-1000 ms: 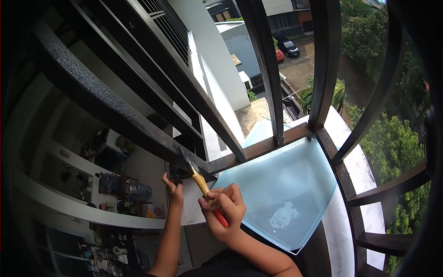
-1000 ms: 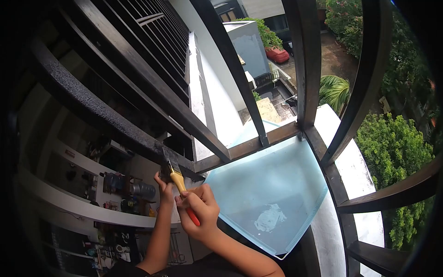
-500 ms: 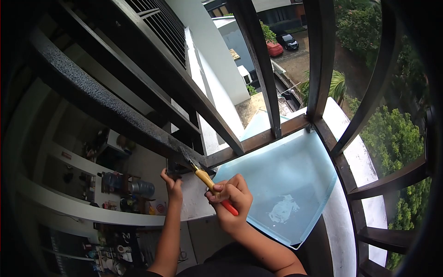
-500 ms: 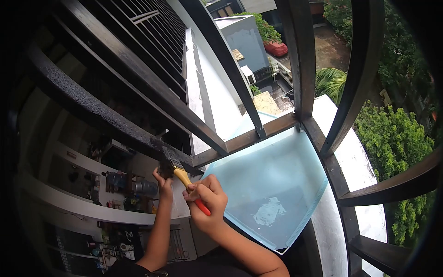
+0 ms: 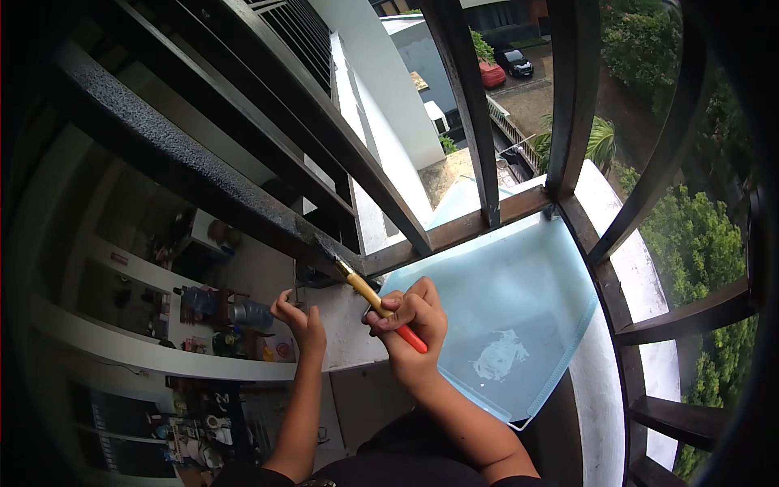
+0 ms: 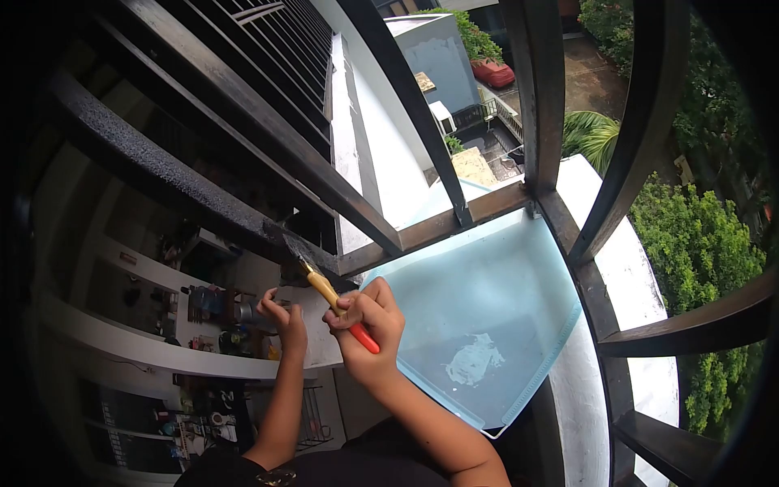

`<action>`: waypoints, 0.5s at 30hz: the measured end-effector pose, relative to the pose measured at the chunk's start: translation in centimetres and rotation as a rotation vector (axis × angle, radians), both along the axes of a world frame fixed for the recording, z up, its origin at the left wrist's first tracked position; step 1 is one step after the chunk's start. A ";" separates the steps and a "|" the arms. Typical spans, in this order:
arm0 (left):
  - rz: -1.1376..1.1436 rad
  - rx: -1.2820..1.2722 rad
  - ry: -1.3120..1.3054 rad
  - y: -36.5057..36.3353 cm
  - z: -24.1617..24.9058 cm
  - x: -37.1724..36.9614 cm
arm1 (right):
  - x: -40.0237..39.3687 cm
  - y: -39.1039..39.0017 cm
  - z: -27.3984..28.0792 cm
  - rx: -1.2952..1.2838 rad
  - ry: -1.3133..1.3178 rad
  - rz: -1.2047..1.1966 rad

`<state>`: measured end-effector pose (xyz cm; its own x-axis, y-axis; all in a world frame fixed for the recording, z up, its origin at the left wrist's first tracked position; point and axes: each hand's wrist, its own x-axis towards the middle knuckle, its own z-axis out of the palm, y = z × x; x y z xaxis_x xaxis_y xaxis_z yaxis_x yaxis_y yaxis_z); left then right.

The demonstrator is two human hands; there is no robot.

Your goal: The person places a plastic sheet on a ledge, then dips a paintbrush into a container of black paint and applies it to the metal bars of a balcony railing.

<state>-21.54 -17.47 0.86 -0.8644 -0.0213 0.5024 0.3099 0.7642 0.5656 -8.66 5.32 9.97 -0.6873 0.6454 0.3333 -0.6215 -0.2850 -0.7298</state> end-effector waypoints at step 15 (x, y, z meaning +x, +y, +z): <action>-0.194 -0.111 0.029 2.1 1.4 6.3 | 0.1 0.5 -0.9 0.096 -0.042 -0.061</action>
<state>-15.22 -15.33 2.26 -0.8320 0.2008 0.5171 0.4722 0.7456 0.4703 -8.55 5.80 9.05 -0.6627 0.6529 0.3668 -0.6036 -0.1757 -0.7777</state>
